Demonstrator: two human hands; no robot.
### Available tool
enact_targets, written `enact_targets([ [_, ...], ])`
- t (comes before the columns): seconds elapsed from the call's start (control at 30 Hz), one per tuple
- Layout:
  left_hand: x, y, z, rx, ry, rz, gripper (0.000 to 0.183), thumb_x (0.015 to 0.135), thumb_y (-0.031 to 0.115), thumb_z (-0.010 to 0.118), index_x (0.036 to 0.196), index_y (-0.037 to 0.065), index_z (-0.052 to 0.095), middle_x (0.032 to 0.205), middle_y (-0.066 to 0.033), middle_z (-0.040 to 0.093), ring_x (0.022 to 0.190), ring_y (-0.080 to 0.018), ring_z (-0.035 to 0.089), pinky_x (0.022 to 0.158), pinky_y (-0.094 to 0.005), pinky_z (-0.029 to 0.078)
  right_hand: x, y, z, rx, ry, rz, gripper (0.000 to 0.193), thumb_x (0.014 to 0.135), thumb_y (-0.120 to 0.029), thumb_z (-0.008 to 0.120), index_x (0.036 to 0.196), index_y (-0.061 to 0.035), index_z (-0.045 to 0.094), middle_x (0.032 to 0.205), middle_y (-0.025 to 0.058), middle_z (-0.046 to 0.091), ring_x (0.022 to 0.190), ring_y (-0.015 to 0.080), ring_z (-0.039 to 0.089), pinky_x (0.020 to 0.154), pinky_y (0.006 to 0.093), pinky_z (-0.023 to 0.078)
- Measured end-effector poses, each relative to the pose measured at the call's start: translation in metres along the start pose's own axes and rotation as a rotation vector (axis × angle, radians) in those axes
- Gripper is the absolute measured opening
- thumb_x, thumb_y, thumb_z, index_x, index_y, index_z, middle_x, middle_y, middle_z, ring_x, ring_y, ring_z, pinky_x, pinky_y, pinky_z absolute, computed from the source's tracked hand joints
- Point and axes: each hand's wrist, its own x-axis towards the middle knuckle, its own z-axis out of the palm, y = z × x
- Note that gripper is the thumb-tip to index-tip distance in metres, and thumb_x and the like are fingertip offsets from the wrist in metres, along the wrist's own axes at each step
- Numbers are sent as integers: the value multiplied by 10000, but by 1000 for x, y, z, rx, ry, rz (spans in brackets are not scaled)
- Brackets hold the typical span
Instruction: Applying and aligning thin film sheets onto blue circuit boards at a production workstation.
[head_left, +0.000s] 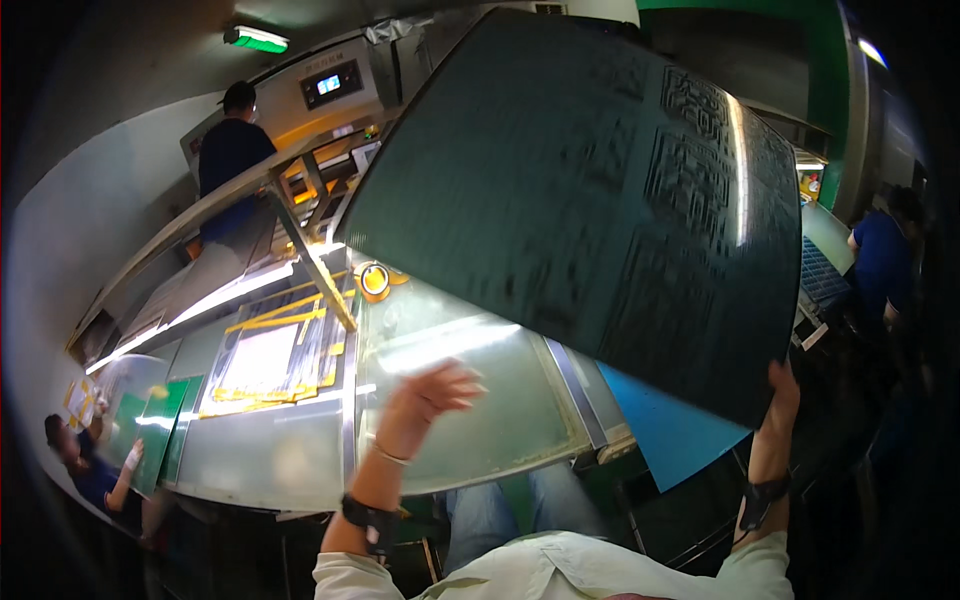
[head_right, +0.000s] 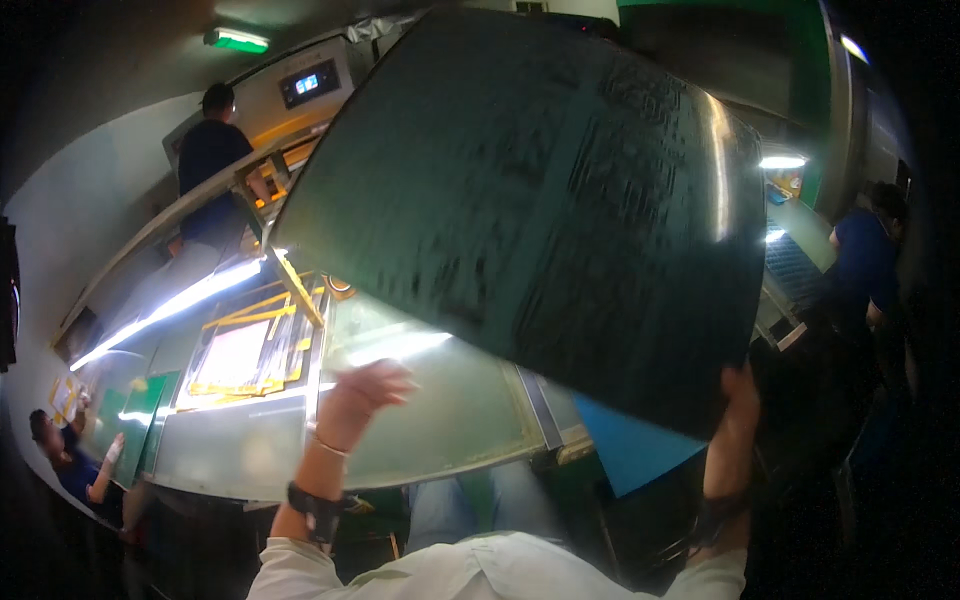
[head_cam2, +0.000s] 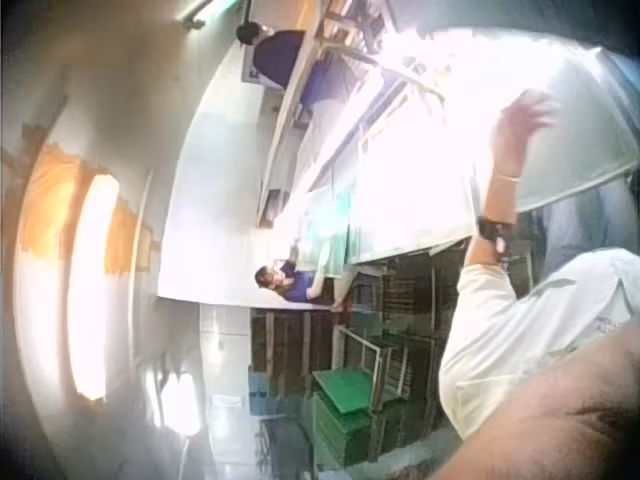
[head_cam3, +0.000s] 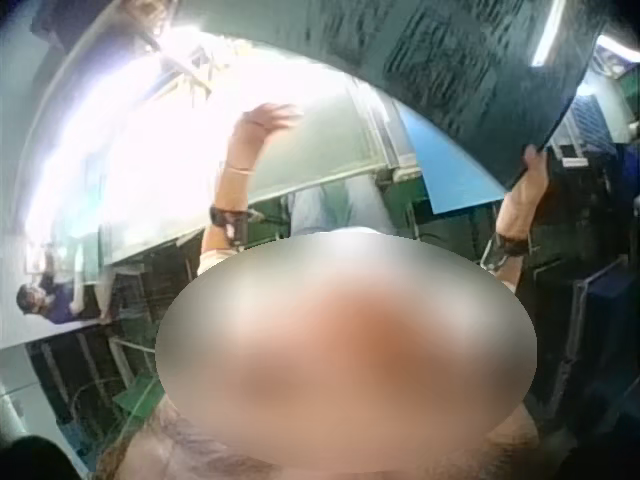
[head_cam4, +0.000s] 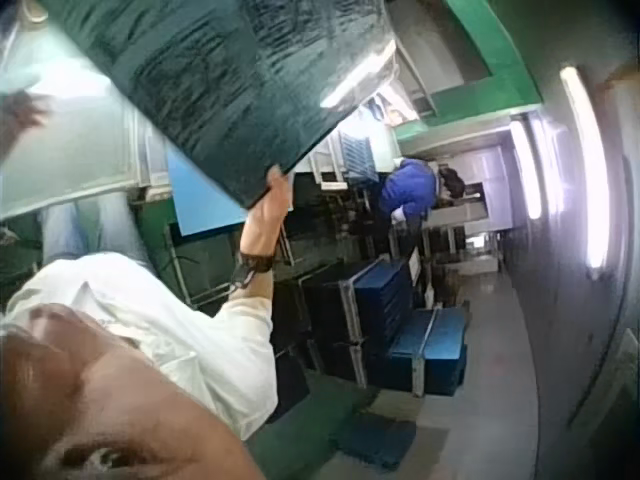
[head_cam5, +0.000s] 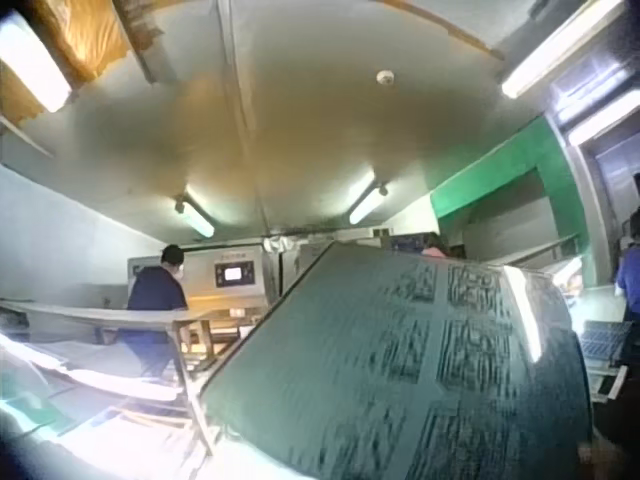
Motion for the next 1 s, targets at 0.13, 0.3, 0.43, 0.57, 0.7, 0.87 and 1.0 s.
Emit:
enact_targets([
  [0.13, -9, -93, 24, 621, -211, -251, 344, 897, 279, 554, 1148, 46, 585, 1117, -70, 621, 992, -142, 574, 876, -288, 446, 107, -25, 48, 275, -57, 72, 276, 867, -92, 547, 1107, 42, 528, 1104, 165, 589, 980, 259, 598, 824, 327, 515],
  [0.3, -55, -132, 25, 651, -360, -663, 412, 901, 335, 533, 1210, 64, 548, 1121, -81, 619, 1046, -146, 557, 931, -274, 407, 322, -19, 6, -71, -68, -251, 137, 829, -26, 585, 960, 8, 563, 970, 141, 617, 902, 234, 615, 787, 311, 524],
  [0.43, -109, -144, 1, 498, -10, -719, 451, 887, 376, 542, 1200, 52, 553, 1106, -100, 624, 1021, -158, 568, 921, -278, 408, 410, 33, 69, 279, -31, -21, 180, 818, 12, 557, 996, 16, 528, 977, 138, 602, 885, 248, 611, 765, 342, 532],
  [0.57, -146, -176, 7, 366, 171, -543, 510, 862, 490, 523, 1078, 39, 622, 902, -128, 652, 848, -183, 610, 762, -249, 481, 460, 66, 85, 85, 82, -129, 183, 843, -20, 537, 1017, 31, 516, 982, 146, 595, 888, 262, 609, 788, 355, 531],
  [0.7, -154, -190, 19, 343, 224, -648, 478, 865, 449, 533, 1086, 33, 614, 920, -130, 651, 860, -188, 612, 770, -262, 481, 457, 58, 92, -65, -35, -91, 202, 885, -97, 504, 1044, 28, 518, 1056, 159, 588, 917, 264, 610, 818, 371, 521],
  [0.87, -154, -206, 12, 358, 230, -724, 440, 868, 398, 547, 1097, 26, 604, 943, -132, 649, 876, -194, 615, 779, -279, 482, 388, 24, 54, -822, -355, 250, 309, 898, -281, 508, 1100, -48, 532, 1129, 149, 596, 974, 242, 610, 799, 322, 505],
  [1.0, -153, -209, -7, 383, 176, -797, 412, 871, 357, 558, 1105, 21, 596, 961, -134, 648, 888, -199, 617, 787, -292, 482, 299, 9, -126, -2414, -155, 221, 336, 814, -333, 583, 869, -11, 662, 934, 180, 644, 896, 315, 618, 766, 396, 488],
])
